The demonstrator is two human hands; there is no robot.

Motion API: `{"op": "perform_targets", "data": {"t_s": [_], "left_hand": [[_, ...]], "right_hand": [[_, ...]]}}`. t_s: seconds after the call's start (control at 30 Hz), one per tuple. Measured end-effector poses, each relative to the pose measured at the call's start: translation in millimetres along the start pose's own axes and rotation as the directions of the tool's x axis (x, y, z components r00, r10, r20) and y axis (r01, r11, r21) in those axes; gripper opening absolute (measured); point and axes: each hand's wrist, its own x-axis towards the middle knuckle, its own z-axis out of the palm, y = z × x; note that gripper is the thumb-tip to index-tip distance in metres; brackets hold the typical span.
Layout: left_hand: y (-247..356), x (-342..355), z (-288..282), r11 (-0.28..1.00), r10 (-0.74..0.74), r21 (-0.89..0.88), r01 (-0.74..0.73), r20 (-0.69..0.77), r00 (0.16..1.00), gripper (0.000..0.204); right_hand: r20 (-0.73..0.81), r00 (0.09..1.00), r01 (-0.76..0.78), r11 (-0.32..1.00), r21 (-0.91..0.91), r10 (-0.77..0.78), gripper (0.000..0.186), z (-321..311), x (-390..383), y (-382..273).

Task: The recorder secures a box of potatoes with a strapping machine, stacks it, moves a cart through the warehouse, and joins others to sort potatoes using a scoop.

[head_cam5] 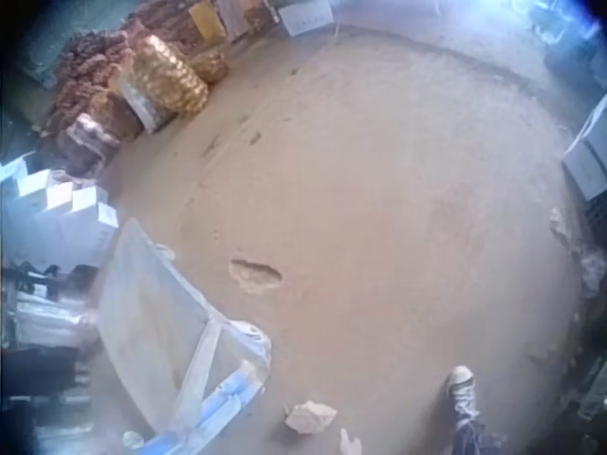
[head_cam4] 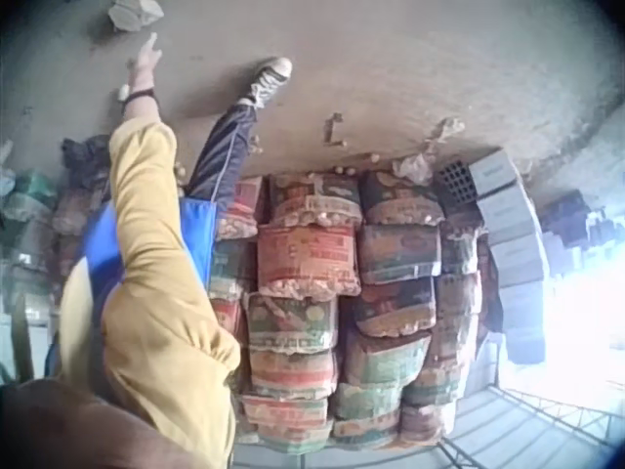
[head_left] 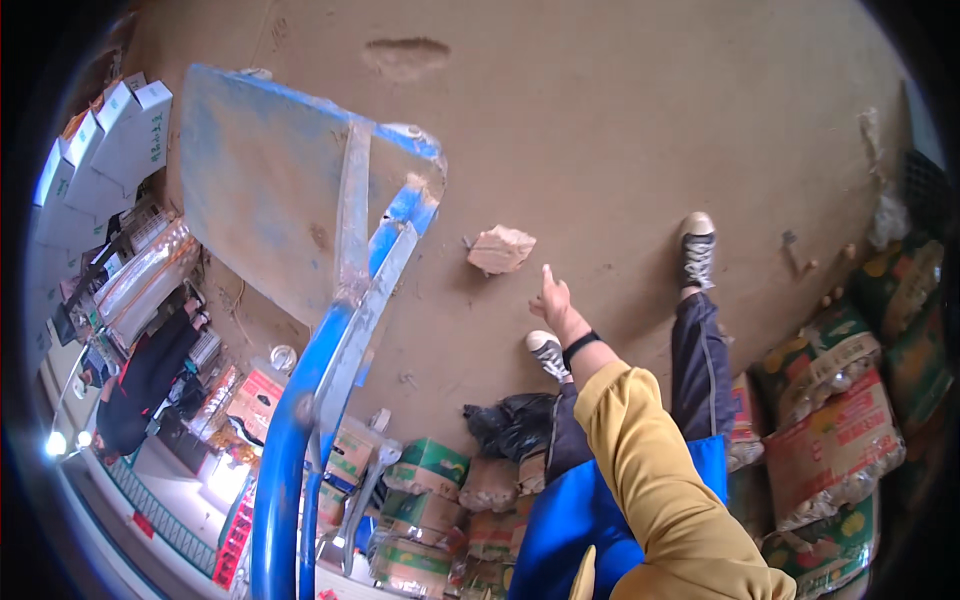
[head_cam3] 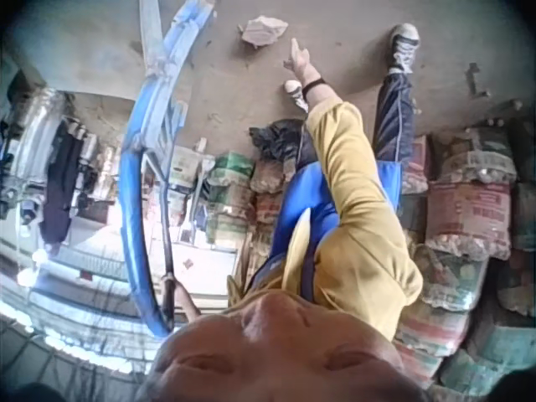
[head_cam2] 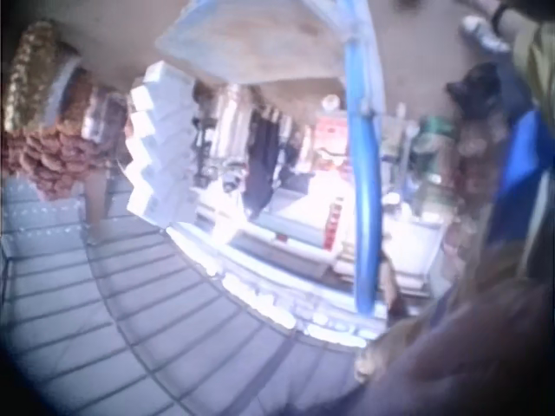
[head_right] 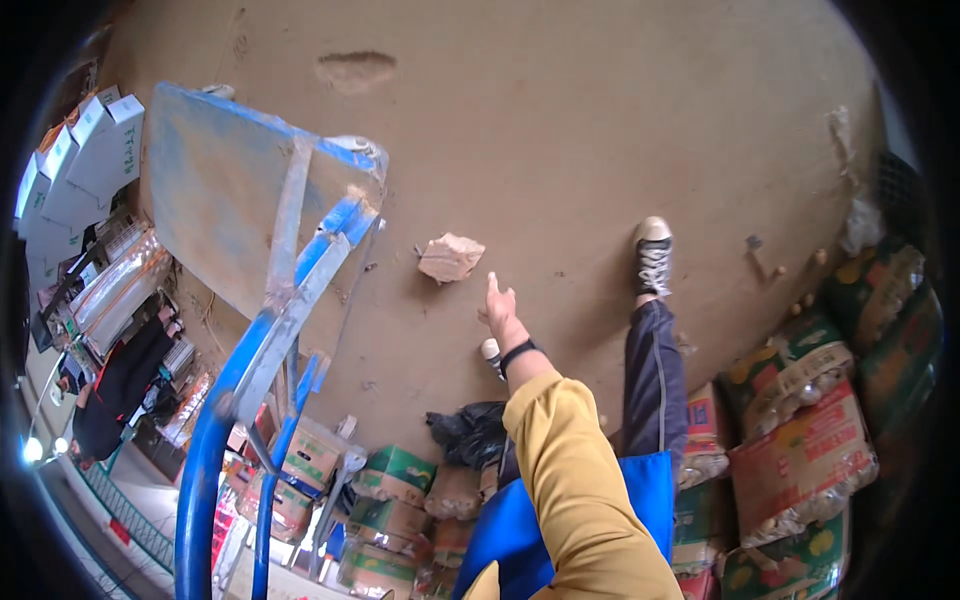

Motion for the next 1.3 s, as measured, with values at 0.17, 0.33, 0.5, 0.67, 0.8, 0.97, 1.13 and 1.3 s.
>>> {"op": "perform_targets", "data": {"t_s": [0.17, 0.33, 0.5, 0.67, 0.8, 0.97, 1.13, 1.3], "left_hand": [[12.2, 26.8, 15.9, 1.0, 0.002, 0.025, -0.002, 0.013, 1.0, 0.027], [2.2, 27.6, 1.2, 0.996, -0.052, 0.068, 0.055, -0.042, 0.998, 0.023], [-3.3, 36.3, 23.6, 0.998, -0.051, 0.027, 0.052, -0.029, 0.998, 0.019], [-9.5, 39.5, 35.7, 0.999, -0.043, -0.002, 0.042, -0.032, 0.999, 0.016], [-18.4, 31.1, 31.5, 0.999, -0.053, 0.002, 0.053, -0.028, 0.998, 0.013], [-28.5, 20.2, 37.8, 0.999, -0.036, -0.028, 0.035, -0.02, 0.999, 0.012], [-50.2, 1.0, 49.6, 0.999, 0.002, -0.041, -0.003, -0.027, 1.0, 0.012], [-46.1, -1.7, 49.3, 0.953, 0.158, -0.259, -0.159, -0.026, 0.987, 0.01]], "right_hand": [[0.072, 0.983, 0.159, 0.976, 0.149, -0.172, 0.068, 56.5, 69.2, -4.1], [-0.185, 0.956, 0.136, 0.902, -0.411, -0.228, 0.067, 127.1, 30.7, -31.3], [-0.372, 0.837, 0.118, 0.796, -0.593, -0.401, 0.062, 140.1, 2.4, -63.1], [-0.116, 0.602, 0.592, 0.539, -0.599, -0.79, 0.037, 178.9, 7.6, -140.8], [0.233, 0.631, 0.726, 0.457, -0.514, -0.74, 0.043, 171.2, 17.9, -152.5], [0.264, 0.527, 0.78, 0.337, -0.527, -0.808, 0.055, 74.3, 33.5, -73.8], [0.187, 0.733, 0.589, 0.472, -0.656, -0.654, 0.054, -62.9, -45.8, 40.4], [0.021, 0.775, 0.38, 0.439, -0.814, -0.631, 0.05, -171.8, -172.0, 35.2]]}}
